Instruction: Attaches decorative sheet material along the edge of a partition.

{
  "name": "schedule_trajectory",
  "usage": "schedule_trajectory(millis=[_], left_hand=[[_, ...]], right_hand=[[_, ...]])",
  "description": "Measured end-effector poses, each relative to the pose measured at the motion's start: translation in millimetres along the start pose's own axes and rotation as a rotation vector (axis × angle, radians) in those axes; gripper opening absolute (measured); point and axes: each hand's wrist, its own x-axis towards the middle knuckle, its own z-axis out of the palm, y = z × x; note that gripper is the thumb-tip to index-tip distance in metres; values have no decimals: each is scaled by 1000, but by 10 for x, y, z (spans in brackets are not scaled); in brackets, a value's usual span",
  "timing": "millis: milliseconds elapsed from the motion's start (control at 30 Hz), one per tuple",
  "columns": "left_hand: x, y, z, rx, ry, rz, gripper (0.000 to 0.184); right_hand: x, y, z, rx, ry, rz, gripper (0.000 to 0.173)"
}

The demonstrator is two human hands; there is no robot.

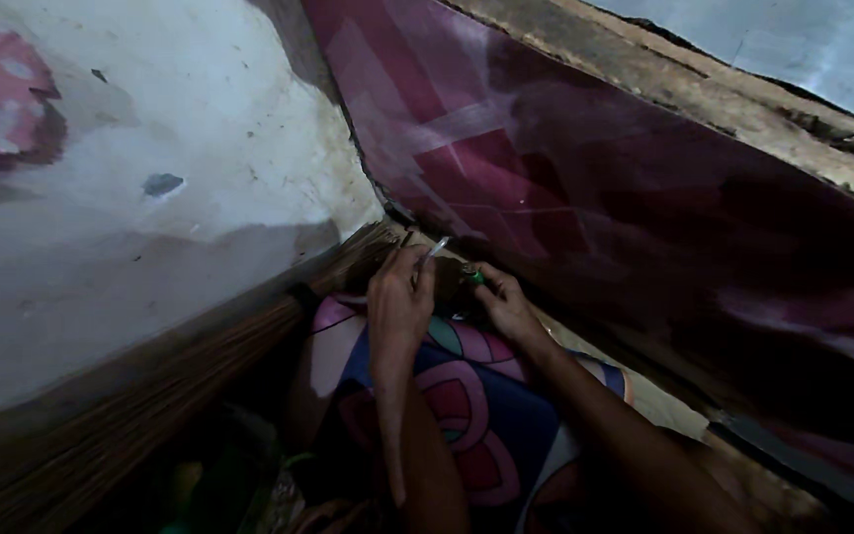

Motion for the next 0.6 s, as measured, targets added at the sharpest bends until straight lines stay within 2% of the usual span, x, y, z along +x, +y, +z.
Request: schedule_trajectory(millis=[167, 400, 600], left_hand=[[-28, -58, -83, -119, -19, -35, 18], [-41, -78, -86, -132, -112, 20, 18], [-27, -43, -61, -136, -183, -13, 16]], right_hand=[[-41, 25, 109, -444, 167, -298, 40], [-65, -11, 139, -526, 231, -353, 46], [-67, -23, 162, -533, 252, -359, 47]])
